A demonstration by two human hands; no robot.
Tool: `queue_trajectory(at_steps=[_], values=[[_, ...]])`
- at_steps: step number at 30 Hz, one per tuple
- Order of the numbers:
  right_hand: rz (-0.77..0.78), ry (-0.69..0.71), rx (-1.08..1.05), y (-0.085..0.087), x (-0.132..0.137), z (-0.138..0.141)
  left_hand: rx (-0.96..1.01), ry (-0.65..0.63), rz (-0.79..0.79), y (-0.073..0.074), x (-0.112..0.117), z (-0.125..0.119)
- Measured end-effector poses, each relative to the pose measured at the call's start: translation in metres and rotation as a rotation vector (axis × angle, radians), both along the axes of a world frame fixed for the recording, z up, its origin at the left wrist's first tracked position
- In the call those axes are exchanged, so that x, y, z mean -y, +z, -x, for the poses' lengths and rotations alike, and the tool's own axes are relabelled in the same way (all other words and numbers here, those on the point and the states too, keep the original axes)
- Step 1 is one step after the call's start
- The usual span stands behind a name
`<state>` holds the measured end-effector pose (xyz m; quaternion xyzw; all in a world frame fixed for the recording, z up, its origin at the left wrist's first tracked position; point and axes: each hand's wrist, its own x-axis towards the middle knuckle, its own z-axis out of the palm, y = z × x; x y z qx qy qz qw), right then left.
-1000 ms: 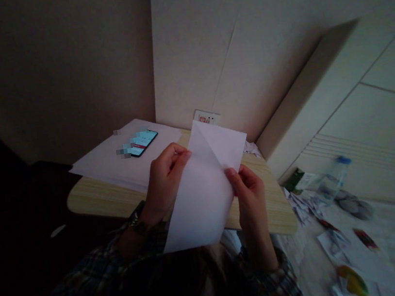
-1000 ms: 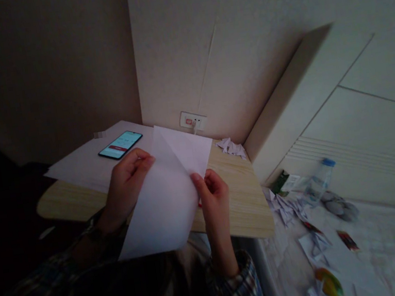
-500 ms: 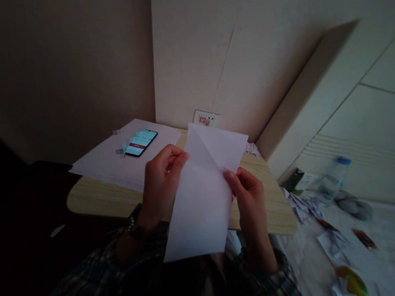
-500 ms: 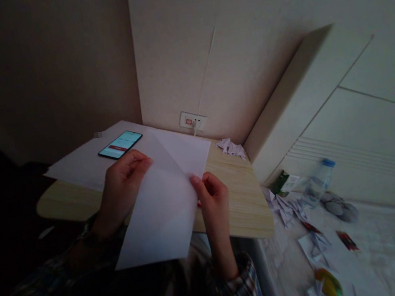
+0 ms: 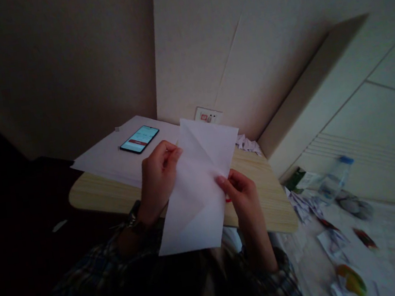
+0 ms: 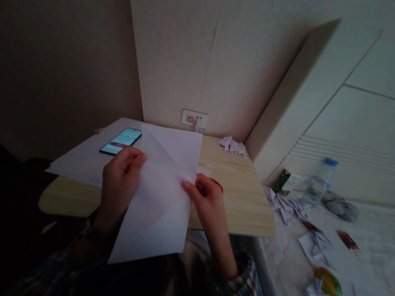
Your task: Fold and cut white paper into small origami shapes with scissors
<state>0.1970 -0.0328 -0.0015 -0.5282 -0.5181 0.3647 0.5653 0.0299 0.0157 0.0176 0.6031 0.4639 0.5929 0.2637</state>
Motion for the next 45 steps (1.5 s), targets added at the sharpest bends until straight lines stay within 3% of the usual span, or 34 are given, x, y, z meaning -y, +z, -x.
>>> queue_trajectory(at_steps=[4, 9, 14, 19, 24, 29, 32, 35, 41, 45], values=[[0.022, -0.055, 0.001, -0.003, 0.0, -0.001, 0.017, -0.008, 0.01, 0.0, 0.0, 0.0], [0.063, 0.066, 0.01, -0.001, 0.001, 0.001, 0.047, 0.068, -0.044, -0.001, -0.001, 0.0], [0.066, 0.039, 0.053, -0.004, 0.0, 0.003, 0.062, 0.078, -0.058, -0.003, -0.003, 0.001], [0.056, 0.138, 0.051, -0.007, -0.001, 0.002, 0.085, 0.105, -0.058, -0.005, -0.004, 0.003], [0.056, 0.102, 0.077, -0.008, -0.001, 0.001, 0.08, 0.113, -0.04, -0.006, -0.004, 0.005], [0.042, 0.06, -0.012, -0.002, -0.003, 0.002, 0.006, 0.006, -0.058, -0.008, -0.004, 0.004], [-0.059, -0.075, -0.094, 0.001, -0.002, 0.0, -0.058, -0.086, -0.053, -0.008, -0.001, 0.001], [-0.168, -0.18, -0.066, 0.003, -0.001, -0.002, -0.092, -0.096, -0.05, -0.005, 0.0, 0.002], [-0.183, -0.078, -0.051, 0.012, -0.004, -0.005, -0.124, -0.103, -0.044, 0.001, 0.002, 0.007], [-0.207, -0.2, 0.03, 0.021, -0.003, -0.005, -0.154, -0.196, -0.031, 0.004, 0.006, 0.003]])
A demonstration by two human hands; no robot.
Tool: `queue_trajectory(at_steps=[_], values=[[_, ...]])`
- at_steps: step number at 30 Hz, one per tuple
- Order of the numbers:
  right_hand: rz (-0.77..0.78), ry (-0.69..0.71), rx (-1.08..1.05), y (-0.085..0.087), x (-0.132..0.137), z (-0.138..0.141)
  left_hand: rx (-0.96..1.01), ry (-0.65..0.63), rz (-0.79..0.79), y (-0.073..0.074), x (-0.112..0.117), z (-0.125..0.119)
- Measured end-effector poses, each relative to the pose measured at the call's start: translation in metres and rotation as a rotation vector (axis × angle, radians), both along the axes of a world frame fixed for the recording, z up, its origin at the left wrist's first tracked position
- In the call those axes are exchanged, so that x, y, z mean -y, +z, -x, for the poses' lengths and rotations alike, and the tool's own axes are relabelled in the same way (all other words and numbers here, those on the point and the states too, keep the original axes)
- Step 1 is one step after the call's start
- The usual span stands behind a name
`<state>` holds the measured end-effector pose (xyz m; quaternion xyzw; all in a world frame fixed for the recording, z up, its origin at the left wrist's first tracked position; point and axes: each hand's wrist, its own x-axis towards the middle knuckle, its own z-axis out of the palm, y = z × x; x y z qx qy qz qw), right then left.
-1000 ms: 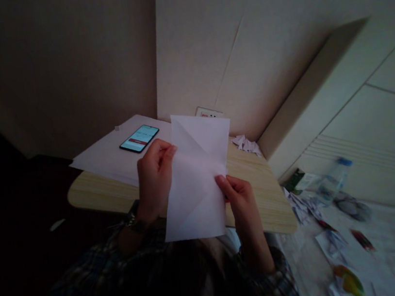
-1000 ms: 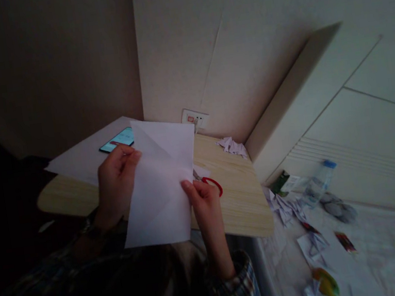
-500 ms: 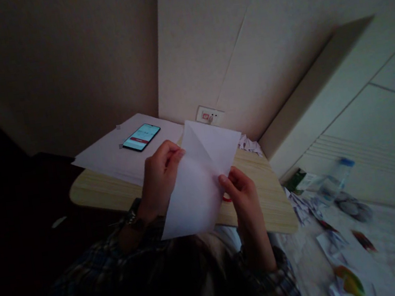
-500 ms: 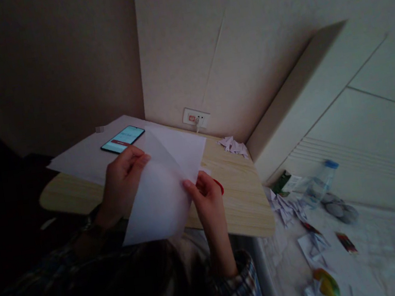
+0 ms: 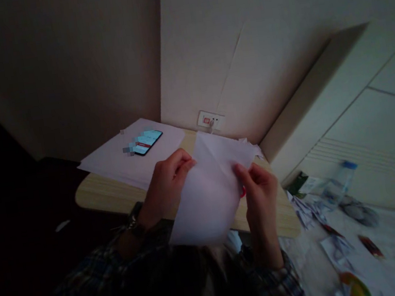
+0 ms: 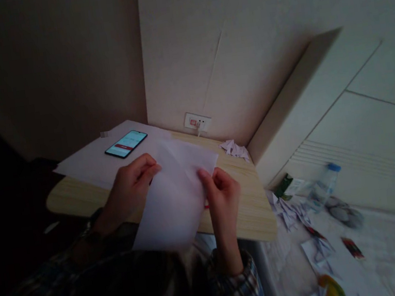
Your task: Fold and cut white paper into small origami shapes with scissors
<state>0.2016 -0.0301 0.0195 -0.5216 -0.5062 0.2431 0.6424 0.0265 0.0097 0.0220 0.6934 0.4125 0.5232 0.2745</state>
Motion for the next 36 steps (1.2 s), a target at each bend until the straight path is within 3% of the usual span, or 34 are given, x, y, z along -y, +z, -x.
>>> queue_trajectory(at_steps=[2, 7, 12, 23, 28, 31, 36], values=[[-0.003, -0.033, 0.02, 0.002, 0.0, -0.001, -0.009, -0.002, 0.001, 0.001, 0.001, -0.001], [0.023, 0.136, -0.124, 0.006, -0.006, -0.009, -0.038, -0.027, 0.018, -0.001, -0.001, 0.002], [0.045, 0.145, -0.14, 0.011, -0.007, -0.017, -0.082, -0.059, -0.008, -0.006, -0.004, 0.003], [-0.072, 0.061, -0.056, 0.014, -0.007, -0.023, -0.124, -0.089, -0.017, -0.007, -0.005, 0.003], [-0.088, -0.012, -0.017, 0.017, -0.002, -0.022, -0.124, -0.061, -0.012, 0.0, -0.001, 0.005], [-0.166, -0.037, -0.038, 0.02, 0.005, -0.016, -0.068, 0.034, -0.068, 0.008, 0.003, 0.005], [-0.226, 0.107, -0.091, 0.013, 0.009, -0.013, 0.121, 0.067, -0.13, 0.012, 0.006, 0.003]])
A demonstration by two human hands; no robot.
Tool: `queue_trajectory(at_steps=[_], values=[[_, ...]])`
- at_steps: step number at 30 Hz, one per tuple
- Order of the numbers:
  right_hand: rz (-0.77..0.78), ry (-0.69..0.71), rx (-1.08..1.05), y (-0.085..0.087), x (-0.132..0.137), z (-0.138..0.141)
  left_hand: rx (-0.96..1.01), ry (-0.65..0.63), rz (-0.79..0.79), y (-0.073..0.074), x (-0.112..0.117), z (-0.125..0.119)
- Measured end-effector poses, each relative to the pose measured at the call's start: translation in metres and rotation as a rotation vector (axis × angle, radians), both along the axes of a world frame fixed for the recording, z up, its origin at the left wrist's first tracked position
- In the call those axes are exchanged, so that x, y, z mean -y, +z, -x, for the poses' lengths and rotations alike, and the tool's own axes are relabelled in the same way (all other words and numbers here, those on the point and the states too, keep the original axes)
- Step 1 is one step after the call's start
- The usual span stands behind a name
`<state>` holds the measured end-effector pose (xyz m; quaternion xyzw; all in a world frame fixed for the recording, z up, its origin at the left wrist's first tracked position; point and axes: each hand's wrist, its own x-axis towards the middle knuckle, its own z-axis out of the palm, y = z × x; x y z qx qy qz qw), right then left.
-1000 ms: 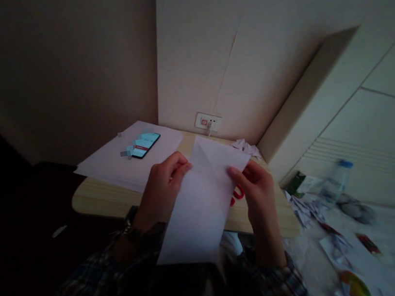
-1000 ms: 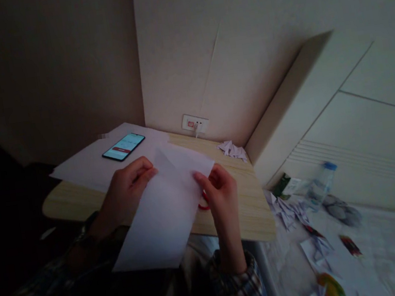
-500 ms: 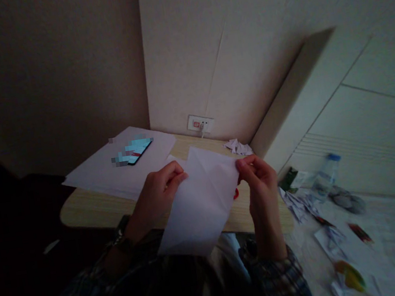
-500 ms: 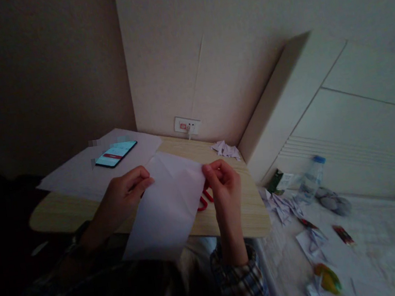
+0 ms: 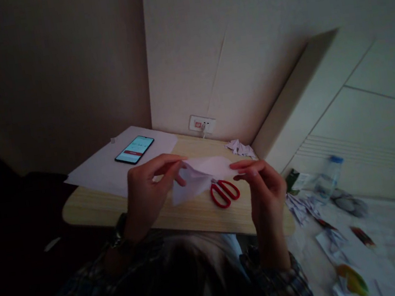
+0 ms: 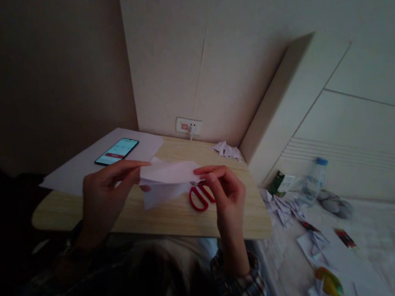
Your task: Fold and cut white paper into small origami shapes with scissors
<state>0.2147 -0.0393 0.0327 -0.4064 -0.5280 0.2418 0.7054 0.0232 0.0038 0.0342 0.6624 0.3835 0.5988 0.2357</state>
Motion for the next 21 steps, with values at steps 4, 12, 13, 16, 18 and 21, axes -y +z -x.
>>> queue_trajectory(at_steps=[4, 12, 13, 16, 18, 21], values=[[0.109, 0.069, -0.058, -0.011, -0.005, -0.004, -0.062, 0.013, -0.063, -0.004, 0.0, 0.0], [0.397, 0.182, -0.185, -0.024, -0.014, -0.003, 0.005, -0.079, 0.017, -0.008, -0.001, -0.001], [0.411, 0.191, -0.172, -0.025, -0.014, -0.003, 0.05, -0.107, 0.053, -0.009, -0.001, -0.002], [0.422, 0.194, -0.129, -0.026, -0.013, -0.001, 0.184, -0.172, 0.146, -0.01, -0.003, -0.005], [0.436, 0.207, -0.104, -0.026, -0.012, 0.001, 0.264, -0.234, 0.199, -0.011, -0.003, -0.008], [0.47, 0.259, -0.07, -0.027, -0.01, 0.004, 0.365, -0.353, 0.284, -0.013, -0.003, -0.012]])
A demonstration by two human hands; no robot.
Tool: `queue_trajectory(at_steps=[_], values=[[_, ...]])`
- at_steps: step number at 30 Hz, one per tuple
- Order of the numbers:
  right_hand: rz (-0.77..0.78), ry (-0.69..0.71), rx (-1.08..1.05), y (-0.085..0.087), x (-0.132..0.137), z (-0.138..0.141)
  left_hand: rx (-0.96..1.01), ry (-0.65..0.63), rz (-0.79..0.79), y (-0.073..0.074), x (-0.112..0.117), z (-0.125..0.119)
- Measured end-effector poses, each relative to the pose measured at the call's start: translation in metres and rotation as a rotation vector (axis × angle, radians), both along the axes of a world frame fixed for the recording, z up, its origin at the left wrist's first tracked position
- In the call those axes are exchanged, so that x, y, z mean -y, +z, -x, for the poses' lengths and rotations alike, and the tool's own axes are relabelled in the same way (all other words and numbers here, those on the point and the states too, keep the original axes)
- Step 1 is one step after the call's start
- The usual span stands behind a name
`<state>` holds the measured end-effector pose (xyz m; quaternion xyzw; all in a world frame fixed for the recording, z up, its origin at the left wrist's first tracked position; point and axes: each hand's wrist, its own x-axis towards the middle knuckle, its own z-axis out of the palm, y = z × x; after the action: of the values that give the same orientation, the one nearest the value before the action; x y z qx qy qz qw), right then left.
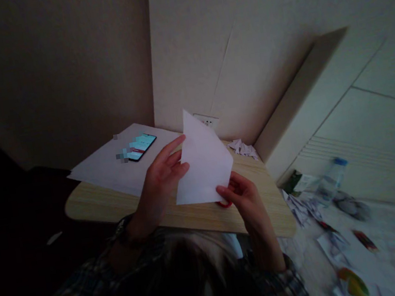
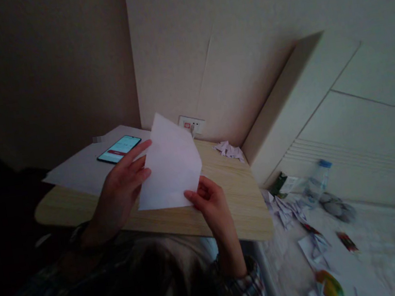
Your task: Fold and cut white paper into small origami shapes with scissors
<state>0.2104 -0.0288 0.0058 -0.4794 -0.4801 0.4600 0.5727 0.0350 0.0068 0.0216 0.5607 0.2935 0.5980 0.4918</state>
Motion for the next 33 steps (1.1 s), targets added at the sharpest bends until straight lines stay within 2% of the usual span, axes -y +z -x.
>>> queue_trajectory(at_steps=[2, 6, 8, 11, 14, 18, 24, 26, 31, 33], values=[[0.019, 0.046, 0.036, -0.002, 0.001, 0.002, 0.048, -0.014, 0.051, 0.0, 0.0, -0.003], [0.007, 0.134, 0.132, -0.005, 0.002, 0.002, 0.11, 0.053, 0.097, 0.0, -0.001, -0.006], [-0.012, 0.16, 0.169, -0.005, 0.003, 0.001, 0.128, 0.029, 0.096, 0.001, -0.001, -0.006], [-0.05, 0.089, 0.208, -0.002, 0.004, 0.0, 0.091, -0.052, 0.098, -0.001, 0.0, -0.005], [-0.065, -0.009, 0.28, -0.001, 0.005, 0.0, 0.046, -0.06, 0.065, -0.005, 0.001, -0.004], [-0.072, -0.021, 0.362, -0.003, 0.004, 0.001, 0.081, -0.052, 0.074, -0.009, -0.001, -0.003], [-0.09, -0.075, 0.309, 0.006, 0.008, 0.001, 0.111, -0.16, 0.14, -0.012, -0.002, 0.001], [-0.067, -0.055, 0.321, 0.006, 0.009, 0.002, 0.154, -0.132, 0.166, -0.012, 0.0, 0.001], [-0.042, 0.104, 0.346, -0.003, 0.007, 0.004, 0.181, 0.028, 0.362, -0.007, 0.006, -0.002], [-0.042, 0.152, 0.372, -0.007, 0.006, 0.005, 0.211, 0.084, 0.383, -0.005, 0.007, -0.003]])
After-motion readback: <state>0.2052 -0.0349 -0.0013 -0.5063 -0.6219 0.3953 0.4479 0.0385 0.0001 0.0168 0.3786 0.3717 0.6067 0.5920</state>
